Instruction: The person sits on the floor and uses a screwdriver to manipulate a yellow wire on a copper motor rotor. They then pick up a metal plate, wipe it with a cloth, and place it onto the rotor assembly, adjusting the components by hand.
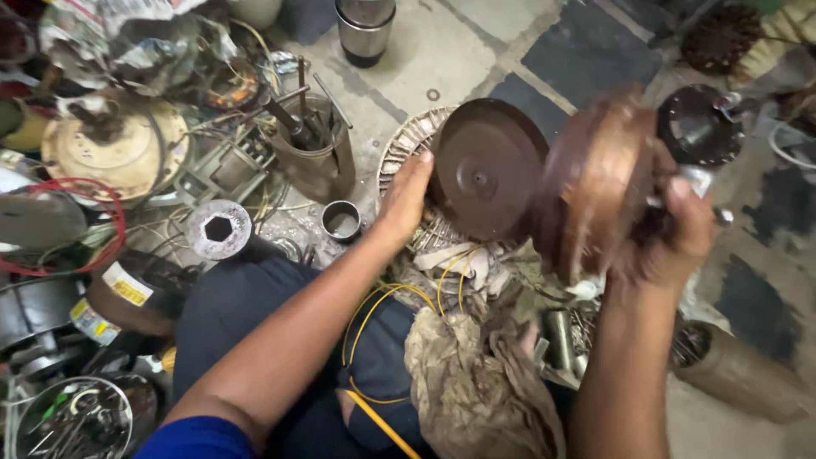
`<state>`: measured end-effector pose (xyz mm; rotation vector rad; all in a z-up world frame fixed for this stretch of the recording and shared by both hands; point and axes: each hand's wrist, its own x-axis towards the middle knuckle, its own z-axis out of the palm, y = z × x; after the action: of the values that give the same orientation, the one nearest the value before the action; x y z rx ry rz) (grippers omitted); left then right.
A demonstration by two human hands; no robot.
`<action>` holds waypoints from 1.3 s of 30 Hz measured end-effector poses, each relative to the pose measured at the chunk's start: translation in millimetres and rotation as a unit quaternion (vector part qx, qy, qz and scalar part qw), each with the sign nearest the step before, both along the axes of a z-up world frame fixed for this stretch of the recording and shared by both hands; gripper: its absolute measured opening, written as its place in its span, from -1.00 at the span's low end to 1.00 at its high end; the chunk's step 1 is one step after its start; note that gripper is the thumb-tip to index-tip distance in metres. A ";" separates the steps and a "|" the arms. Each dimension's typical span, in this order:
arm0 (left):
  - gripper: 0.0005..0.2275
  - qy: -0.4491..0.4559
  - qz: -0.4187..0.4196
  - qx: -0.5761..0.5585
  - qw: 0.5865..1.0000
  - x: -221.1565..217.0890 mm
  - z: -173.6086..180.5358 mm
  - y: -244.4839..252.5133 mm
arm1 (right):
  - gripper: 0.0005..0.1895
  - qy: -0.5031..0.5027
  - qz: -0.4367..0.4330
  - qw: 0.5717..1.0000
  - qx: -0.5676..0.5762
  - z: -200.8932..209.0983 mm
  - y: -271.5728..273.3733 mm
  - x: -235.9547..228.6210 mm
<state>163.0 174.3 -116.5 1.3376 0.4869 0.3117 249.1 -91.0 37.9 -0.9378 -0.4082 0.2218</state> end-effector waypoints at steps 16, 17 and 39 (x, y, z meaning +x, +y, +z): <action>-0.55 0.006 0.176 0.090 0.980 3.4 26.3 11.7 | -0.75 -0.100 -0.174 0.952 -0.231 -25.8 110.1 29.4; -0.55 0.013 0.179 0.083 0.980 -1.4 29.4 6.6 | -0.74 -0.088 -0.178 0.953 -0.227 -27.4 108.6 26.7; -0.43 -0.077 0.130 0.089 0.984 -57.2 63.4 -31.0 | -0.78 0.191 -0.149 0.969 -0.039 -52.1 88.5 0.0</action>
<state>105.8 143.3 -53.1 1.4114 0.5142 0.6833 249.1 -2.5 -14.2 -0.9951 0.0985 0.1393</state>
